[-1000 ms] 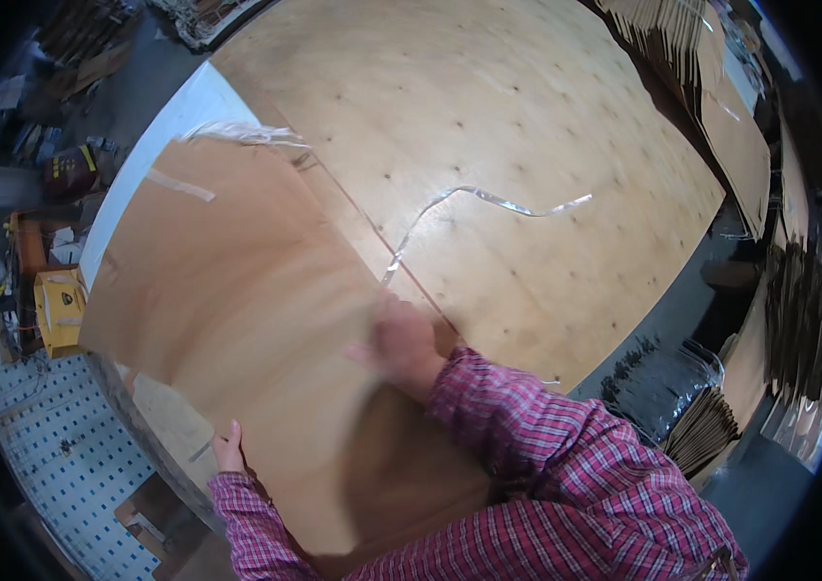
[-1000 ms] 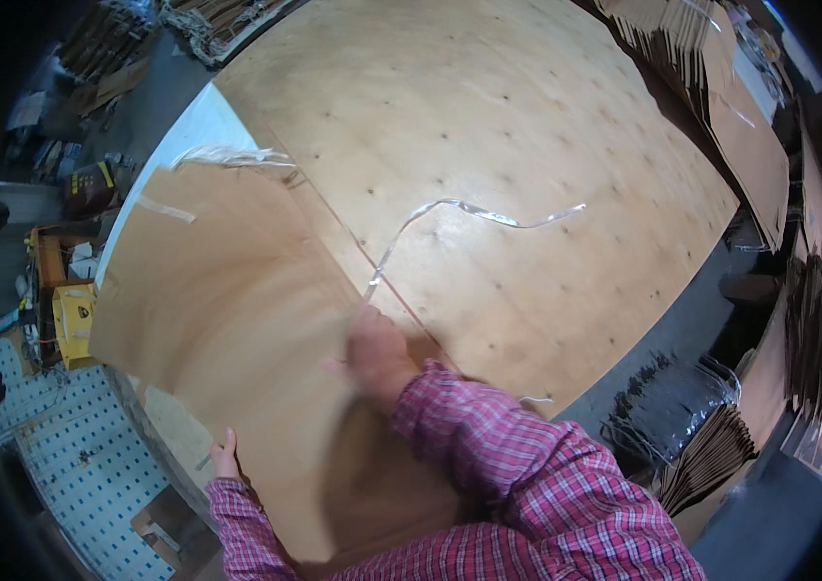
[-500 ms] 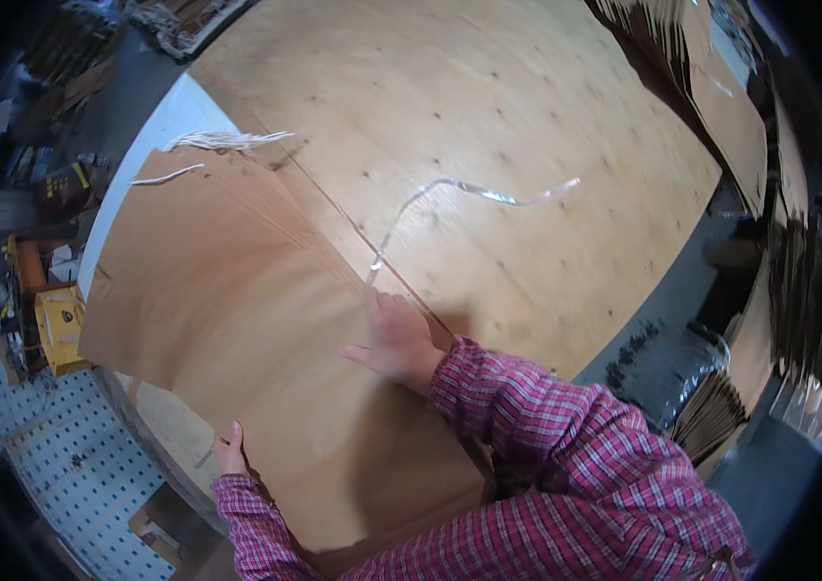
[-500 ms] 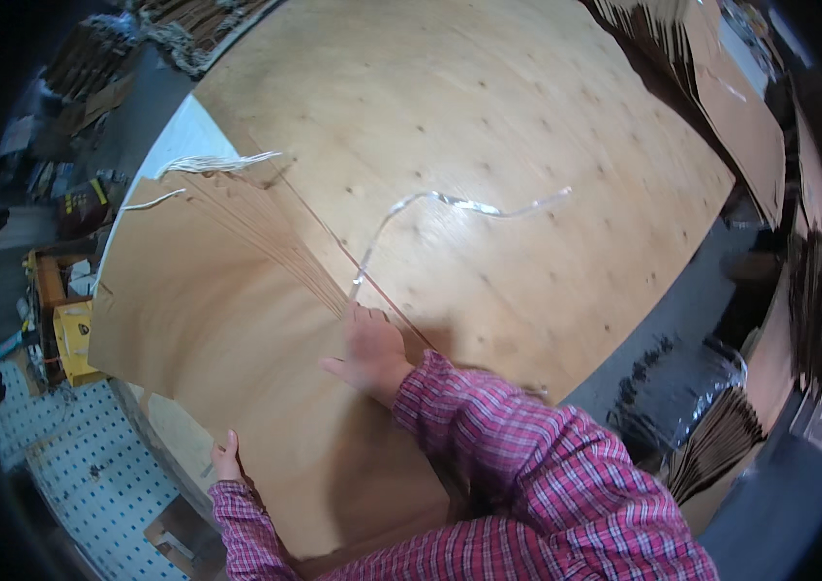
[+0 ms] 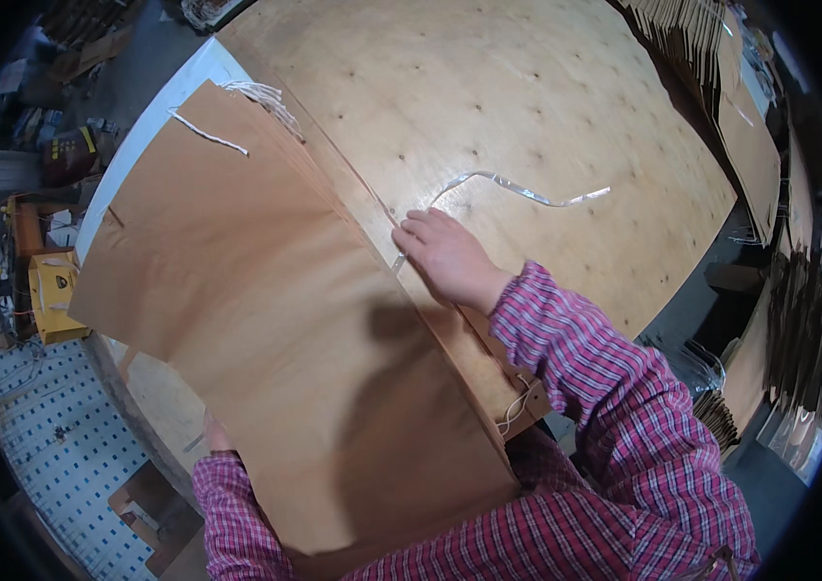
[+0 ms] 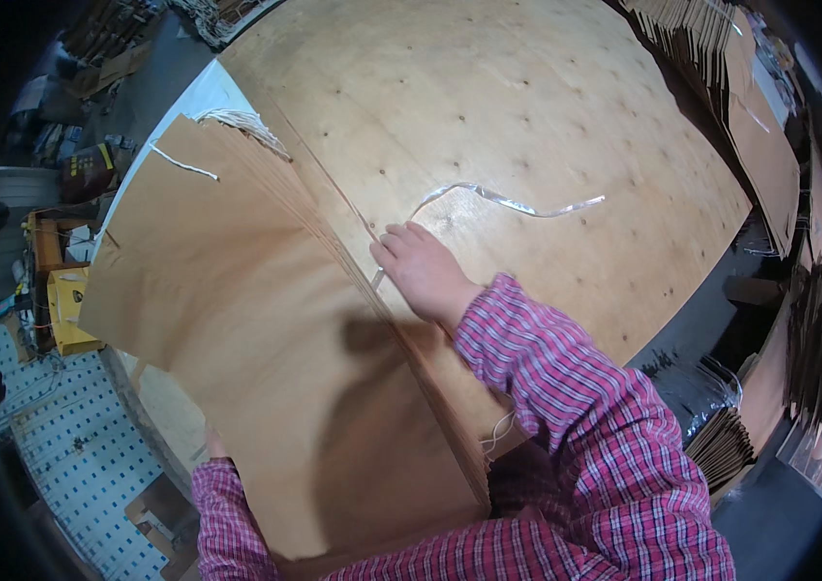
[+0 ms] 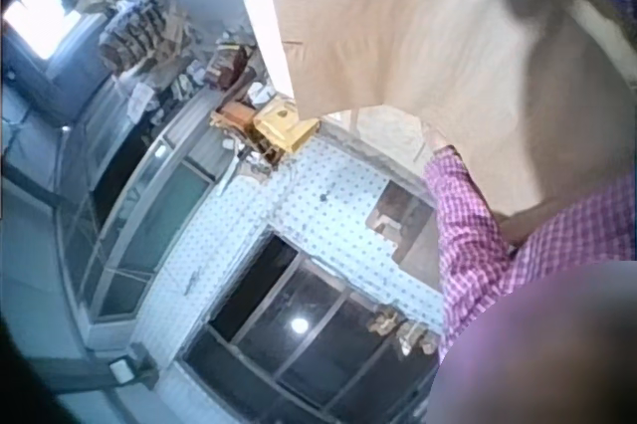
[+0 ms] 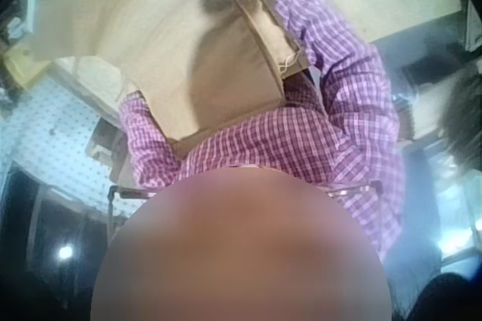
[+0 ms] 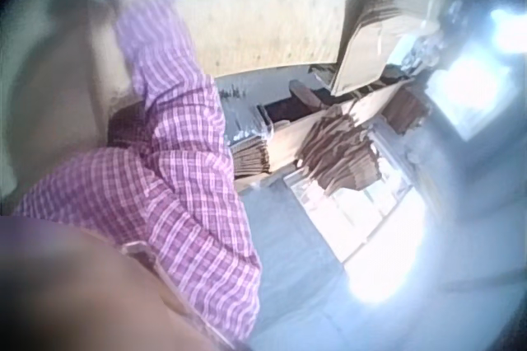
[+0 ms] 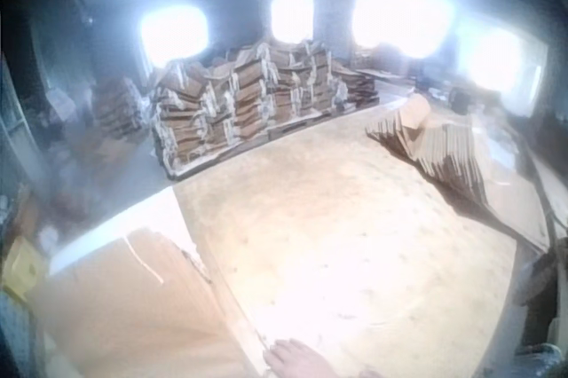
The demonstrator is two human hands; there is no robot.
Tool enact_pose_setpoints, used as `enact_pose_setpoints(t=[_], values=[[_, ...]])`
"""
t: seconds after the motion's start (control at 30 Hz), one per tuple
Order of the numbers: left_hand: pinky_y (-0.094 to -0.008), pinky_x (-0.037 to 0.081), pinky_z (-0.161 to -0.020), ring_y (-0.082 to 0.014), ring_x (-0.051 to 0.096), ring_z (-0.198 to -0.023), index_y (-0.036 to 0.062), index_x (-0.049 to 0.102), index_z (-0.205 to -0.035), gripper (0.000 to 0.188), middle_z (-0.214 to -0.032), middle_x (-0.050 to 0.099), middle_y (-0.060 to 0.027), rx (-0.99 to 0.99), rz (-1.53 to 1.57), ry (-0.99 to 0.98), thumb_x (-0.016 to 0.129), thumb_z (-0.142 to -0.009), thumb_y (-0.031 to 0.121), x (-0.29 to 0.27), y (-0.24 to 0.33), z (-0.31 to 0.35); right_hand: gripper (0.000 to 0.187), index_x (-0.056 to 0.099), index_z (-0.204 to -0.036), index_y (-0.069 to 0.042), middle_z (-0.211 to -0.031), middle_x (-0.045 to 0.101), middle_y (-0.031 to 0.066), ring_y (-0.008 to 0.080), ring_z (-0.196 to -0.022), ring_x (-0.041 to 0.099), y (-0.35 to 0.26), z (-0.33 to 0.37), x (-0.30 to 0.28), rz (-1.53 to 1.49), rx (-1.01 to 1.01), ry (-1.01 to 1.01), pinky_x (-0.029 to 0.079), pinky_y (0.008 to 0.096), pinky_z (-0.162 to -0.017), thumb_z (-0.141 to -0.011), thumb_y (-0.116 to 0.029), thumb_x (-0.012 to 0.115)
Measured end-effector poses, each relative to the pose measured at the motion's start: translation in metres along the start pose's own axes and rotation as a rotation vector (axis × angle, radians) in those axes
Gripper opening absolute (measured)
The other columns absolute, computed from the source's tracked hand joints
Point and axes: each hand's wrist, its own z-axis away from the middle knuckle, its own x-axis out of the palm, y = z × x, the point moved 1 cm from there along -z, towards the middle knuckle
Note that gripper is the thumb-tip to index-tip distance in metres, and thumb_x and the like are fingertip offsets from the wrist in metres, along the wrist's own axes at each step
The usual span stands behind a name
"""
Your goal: The person gathers flat brown paper bags on a wooden table, aligns them into stacks, and ties each stack with a white string. The person repeats this process for multiple stacks and then carries a large bundle of tied bags away from the table.
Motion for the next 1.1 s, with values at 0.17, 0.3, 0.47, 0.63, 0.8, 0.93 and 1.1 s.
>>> enact_pose_setpoints(t=[0.17, 0.3, 0.47, 0.63, 0.8, 0.93, 1.1], values=[[-0.0310, 0.051, -0.068, -0.0181, 0.061, -0.072, -0.0030, 0.067, -0.092, 0.015, -0.082, 0.068, -0.0051, -0.553, 0.413, -0.346, 0.059, -0.094, 0.010, 0.007, -0.002, 0.007, 0.014, 0.063, -0.089, -0.004, -0.099, 0.067, 0.0158, 0.0322, -0.101, 0.062, -0.003, 0.001, 0.012, 0.127, -0.033, -0.394, 0.049, 0.0440, -0.081, -0.086, -0.015, 0.054], [-0.0309, 0.051, -0.065, -0.0186, 0.060, -0.068, -0.0031, 0.067, -0.084, 0.017, -0.077, 0.068, -0.0047, -0.671, 0.547, -0.489, 0.058, -0.093, 0.008, 0.007, -0.004, 0.003, 0.025, 0.068, -0.086, -0.007, -0.082, 0.067, 0.0158, 0.0343, -0.085, 0.066, 0.009, 0.003, -0.011, -0.129, 0.327, -0.713, 0.050, 0.0462, -0.071, -0.092, -0.029, 0.056], [-0.0352, 0.048, -0.063, -0.0222, 0.058, -0.064, -0.0029, 0.065, -0.074, 0.024, -0.069, 0.065, -0.0113, -0.489, 0.343, -0.604, 0.060, -0.090, 0.013, -0.018, -0.054, -0.014, 0.027, 0.072, -0.085, -0.011, -0.082, 0.069, 0.0116, 0.0343, -0.080, 0.066, 0.028, 0.011, -0.021, -0.103, 0.340, -0.602, 0.051, 0.0459, -0.068, -0.089, -0.035, 0.058], [-0.0382, 0.047, -0.061, -0.0212, 0.058, -0.061, -0.0027, 0.066, -0.074, 0.028, -0.063, 0.060, -0.0153, -0.358, -0.177, -0.553, 0.063, -0.090, 0.021, -0.126, -0.118, -0.016, 0.015, 0.069, -0.078, -0.010, -0.081, 0.068, 0.0120, 0.0327, -0.079, 0.067, 0.012, 0.017, 0.005, -0.111, 0.268, -0.343, 0.053, 0.0440, -0.067, -0.081, -0.021, 0.060], [-0.0374, 0.046, -0.057, -0.0195, 0.056, -0.056, -0.0013, 0.066, -0.068, 0.027, -0.059, 0.061, -0.0108, -0.426, -0.198, -0.389, 0.067, -0.088, 0.017, -0.248, -0.078, -0.005, 0.008, 0.066, -0.074, -0.008, -0.077, 0.067, 0.0119, 0.0303, -0.078, 0.068, -0.010, 0.015, 0.022, -0.081, 0.221, -0.247, 0.055, 0.0414, -0.066, -0.077, -0.013, 0.060], [-0.0333, 0.041, -0.055, -0.0161, 0.051, -0.055, -0.0021, 0.060, -0.064, 0.031, -0.055, 0.052, -0.0099, -0.396, -0.408, -0.404, 0.065, -0.089, 0.014, -0.299, 0.025, -0.026, 0.007, 0.062, -0.076, -0.008, -0.076, 0.064, 0.0111, 0.0322, -0.076, 0.065, -0.016, 0.021, 0.028, -0.167, 0.272, -0.255, 0.054, 0.0434, -0.067, -0.079, -0.010, 0.055], [-0.0362, 0.037, -0.054, -0.0177, 0.048, -0.054, -0.0034, 0.055, -0.063, 0.032, -0.055, 0.050, -0.0111, -0.206, -0.466, -0.491, 0.065, -0.089, 0.013, -0.292, 0.179, -0.123, 0.007, 0.062, -0.075, -0.009, -0.076, 0.064, 0.0120, 0.0322, -0.078, 0.066, -0.017, 0.033, 0.032, -0.278, 0.348, -0.107, 0.054, 0.0445, -0.069, -0.079, -0.014, 0.058]])
